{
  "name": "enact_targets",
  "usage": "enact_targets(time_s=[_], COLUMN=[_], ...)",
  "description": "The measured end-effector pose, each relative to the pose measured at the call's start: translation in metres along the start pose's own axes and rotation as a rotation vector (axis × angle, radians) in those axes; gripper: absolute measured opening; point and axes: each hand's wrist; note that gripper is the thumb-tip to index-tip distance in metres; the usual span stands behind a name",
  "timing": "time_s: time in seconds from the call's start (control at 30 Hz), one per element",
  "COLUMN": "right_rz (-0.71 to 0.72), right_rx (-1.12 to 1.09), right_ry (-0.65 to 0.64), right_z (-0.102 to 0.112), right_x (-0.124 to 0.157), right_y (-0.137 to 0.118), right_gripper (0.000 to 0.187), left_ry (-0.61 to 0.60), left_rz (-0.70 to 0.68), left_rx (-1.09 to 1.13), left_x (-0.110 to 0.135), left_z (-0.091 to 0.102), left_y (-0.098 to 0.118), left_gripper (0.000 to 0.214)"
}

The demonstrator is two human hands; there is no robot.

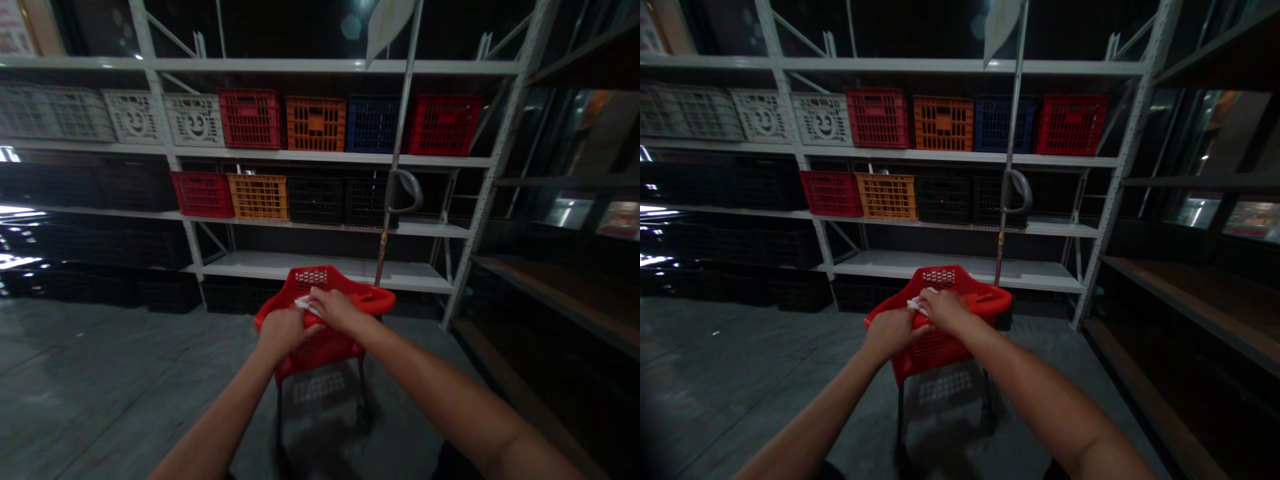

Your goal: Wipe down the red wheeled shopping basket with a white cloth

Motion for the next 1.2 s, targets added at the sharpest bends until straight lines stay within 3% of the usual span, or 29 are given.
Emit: enact_targets(time_s=[0.17, 0.37, 0.43, 0.6, 0.7, 0.77, 0.87, 1.03, 1.13, 1.2], right_rz=[0.057, -0.308, -0.307, -0.137, -0.067, -0.039, -0.099, -0.188, -0.234, -0.319], right_rx=[-0.015, 0.02, -0.005, -0.115, -0.138, -0.137, -0.155, -0.192, -0.171, -0.152], right_ry=[0.069, 0.218, 0.287, 0.353, 0.368, 0.383, 0.422, 0.462, 0.509, 0.533], right_z=[-0.003, 0.004, -0.003, -0.037, -0.046, -0.042, -0.028, -0.009, -0.004, -0.003], right_x=[0.023, 0.037, 0.038, 0.032, 0.032, 0.037, 0.048, 0.071, 0.079, 0.079], right_y=[0.012, 0.063, 0.054, -0.011, -0.022, -0.008, 0.035, 0.104, 0.121, 0.119], right_gripper=[0.03, 0.031, 0.03, 0.032, 0.034, 0.036, 0.036, 0.037, 0.036, 0.033], left_ry=[-0.017, -0.025, -0.029, -0.004, -0.015, -0.032, -0.058, -0.061, -0.045, -0.045], left_rz=[0.004, 0.007, -0.005, -0.055, -0.049, -0.028, 0.0, -0.015, -0.052, -0.062], left_rx=[0.002, 0.006, -0.008, -0.026, -0.02, -0.011, 0.002, 0.006, -0.014, -0.022], left_x=[-0.003, -0.003, -0.005, -0.008, -0.008, -0.008, -0.008, -0.011, -0.012, -0.013], left_z=[-0.001, 0.001, 0.0, -0.006, -0.007, -0.005, -0.002, -0.001, -0.003, -0.004], left_y=[0.0, 0.0, 0.0, -0.004, -0.01, -0.014, -0.018, -0.021, -0.021, -0.022], left_gripper=[0.059, 0.062, 0.061, 0.038, 0.033, 0.044, 0.059, 0.06, 0.061, 0.061])
Point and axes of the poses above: each hand's wrist, its own x-axis away from the middle knuckle, its own z-axis out of the back of the hand, y = z × x, and after that the axes turned 14 degrees about -z, right-handed
